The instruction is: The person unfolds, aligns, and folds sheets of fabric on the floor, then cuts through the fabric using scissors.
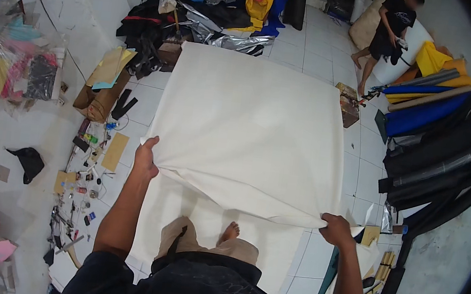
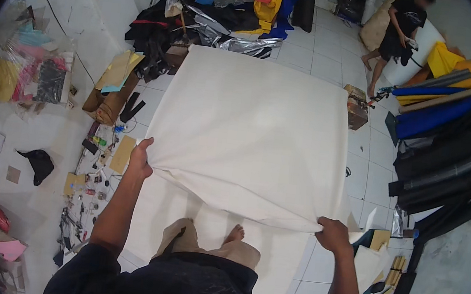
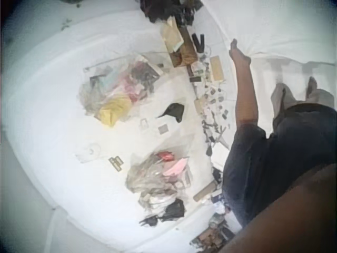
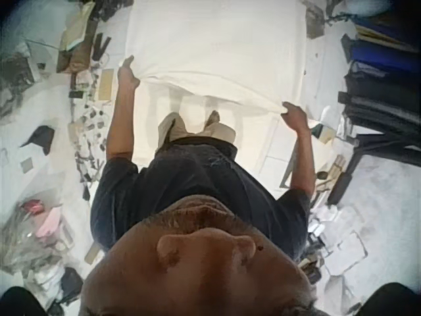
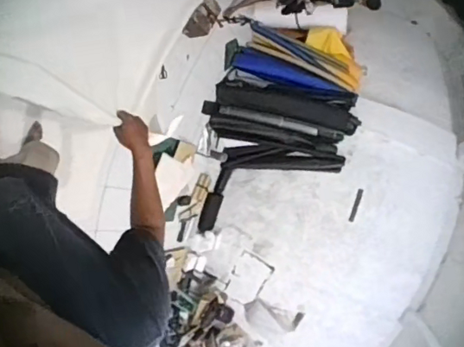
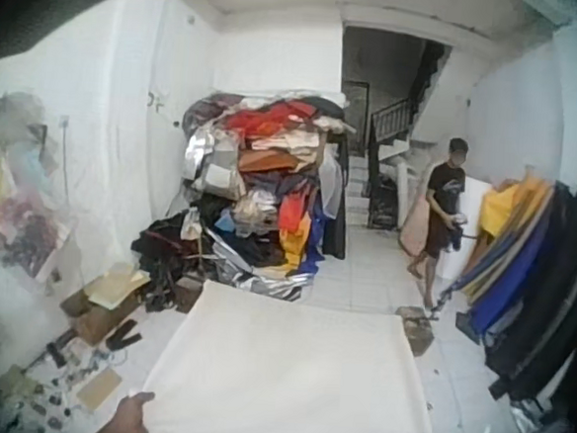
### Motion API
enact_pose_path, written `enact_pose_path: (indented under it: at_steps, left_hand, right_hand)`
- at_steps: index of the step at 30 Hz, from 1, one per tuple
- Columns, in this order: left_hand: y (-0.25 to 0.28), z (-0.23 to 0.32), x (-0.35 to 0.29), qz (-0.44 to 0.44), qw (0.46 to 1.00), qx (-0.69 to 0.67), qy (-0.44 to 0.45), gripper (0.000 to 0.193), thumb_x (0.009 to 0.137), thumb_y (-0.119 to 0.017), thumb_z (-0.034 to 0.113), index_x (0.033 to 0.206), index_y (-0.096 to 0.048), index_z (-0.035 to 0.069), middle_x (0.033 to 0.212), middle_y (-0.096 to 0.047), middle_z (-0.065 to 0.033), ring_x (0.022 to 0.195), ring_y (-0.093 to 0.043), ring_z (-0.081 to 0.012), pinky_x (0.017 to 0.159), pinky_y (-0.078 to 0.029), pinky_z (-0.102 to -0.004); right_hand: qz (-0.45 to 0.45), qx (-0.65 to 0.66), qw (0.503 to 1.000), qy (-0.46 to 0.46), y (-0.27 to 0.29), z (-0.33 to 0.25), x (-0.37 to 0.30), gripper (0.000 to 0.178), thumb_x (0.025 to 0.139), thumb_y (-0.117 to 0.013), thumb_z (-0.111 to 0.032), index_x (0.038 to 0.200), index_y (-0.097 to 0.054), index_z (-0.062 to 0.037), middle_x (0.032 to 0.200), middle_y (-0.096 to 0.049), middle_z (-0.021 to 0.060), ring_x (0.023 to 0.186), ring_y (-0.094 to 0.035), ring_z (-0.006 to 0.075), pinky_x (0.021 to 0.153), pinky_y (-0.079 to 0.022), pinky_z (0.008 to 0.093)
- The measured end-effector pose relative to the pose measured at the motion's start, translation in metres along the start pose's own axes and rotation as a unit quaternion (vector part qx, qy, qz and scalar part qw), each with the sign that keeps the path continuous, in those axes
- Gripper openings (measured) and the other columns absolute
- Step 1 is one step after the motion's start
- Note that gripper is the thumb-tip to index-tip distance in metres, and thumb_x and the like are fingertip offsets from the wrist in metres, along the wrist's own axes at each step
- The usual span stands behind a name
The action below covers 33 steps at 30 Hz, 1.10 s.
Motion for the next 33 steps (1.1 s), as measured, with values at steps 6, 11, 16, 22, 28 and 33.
enact_pose_path:
  at_steps: [6, 11, 16, 22, 28, 33]
  left_hand:
    - [0.061, 0.018, -0.061, 0.008, 1.0, -0.003, -0.01, 0.045, 0.082, -0.06, 0.02, 0.119, -0.05, -0.002, 0.114, -0.058, -0.017, 0.104, -0.059, -0.0322, 0.094, -0.046, -0.0467]
    - [0.113, 0.016, -0.091, 0.003, 0.999, -0.012, -0.035, 0.044, 0.083, -0.059, 0.017, 0.122, -0.049, -0.001, 0.113, -0.059, -0.0143, 0.104, -0.059, -0.0315, 0.093, -0.047, -0.0447]
    - [0.13, -0.034, -0.071, 0.027, 0.998, -0.04, 0.052, 0.043, 0.085, -0.058, 0.017, 0.124, -0.048, 0.0, 0.113, -0.058, -0.0152, 0.104, -0.059, -0.0308, 0.09, -0.048, -0.0465]
    - [0.122, -0.019, -0.072, -0.011, 1.0, -0.012, -0.003, 0.047, 0.082, -0.063, 0.021, 0.121, -0.049, -0.003, 0.114, -0.057, -0.0148, 0.106, -0.055, -0.0281, 0.09, -0.045, -0.0449]
    - [0.138, -0.013, -0.105, -0.036, 0.996, -0.069, 0.048, 0.044, 0.085, -0.06, 0.017, 0.122, -0.049, -0.004, 0.12, -0.057, -0.0171, 0.11, -0.056, -0.0327, 0.097, -0.044, -0.0468]
    - [0.169, -0.01, -0.169, -0.072, 0.996, -0.047, 0.036, 0.044, 0.085, -0.059, 0.021, 0.121, -0.05, -0.002, 0.118, -0.058, -0.016, 0.109, -0.057, -0.0315, 0.096, -0.045, -0.0458]
  right_hand:
    - [-0.044, -0.03, 0.998, -0.015, -0.005, -0.051, -0.077, 0.029, 0.07, -0.066, -0.018, 0.099, -0.066, -0.0134, 0.091, -0.067, 0.0135, 0.089, -0.063, 0.0337, 0.078, -0.051, 0.0429]
    - [-0.07, -0.056, 0.991, -0.099, -0.028, -0.083, -0.103, 0.026, 0.069, -0.07, -0.02, 0.094, -0.066, -0.0126, 0.092, -0.067, 0.0117, 0.09, -0.063, 0.033, 0.077, -0.051, 0.0411]
    - [-0.098, -0.115, 0.971, -0.184, -0.101, -0.011, -0.091, 0.058, 0.066, -0.072, -0.029, 0.12, -0.059, -0.0131, 0.119, -0.061, 0.0127, 0.11, -0.057, 0.0322, 0.097, -0.043, 0.0413]
    - [-0.03, -0.124, 0.982, -0.137, -0.116, -0.022, -0.089, 0.043, 0.073, -0.063, -0.019, 0.115, -0.061, -0.01, 0.117, -0.061, 0.0142, 0.107, -0.058, 0.0341, 0.093, -0.047, 0.0406]
    - [0.027, -0.078, 0.99, -0.118, -0.11, -0.075, -0.137, 0.024, 0.075, -0.064, -0.014, 0.098, -0.065, -0.0089, 0.099, -0.065, 0.0143, 0.094, -0.061, 0.0349, 0.079, -0.049, 0.0409]
    - [0.068, -0.09, 0.99, -0.078, -0.124, -0.063, -0.214, 0.034, 0.073, -0.071, -0.023, 0.105, -0.066, -0.0134, 0.105, -0.066, 0.011, 0.098, -0.062, 0.0324, 0.083, -0.05, 0.041]
Point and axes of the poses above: each hand's wrist, its own x-axis towards the middle knuckle, its own y-axis out of the back of the hand, z = x × y, the point moved 9 cm from there along x, towards the middle knuckle
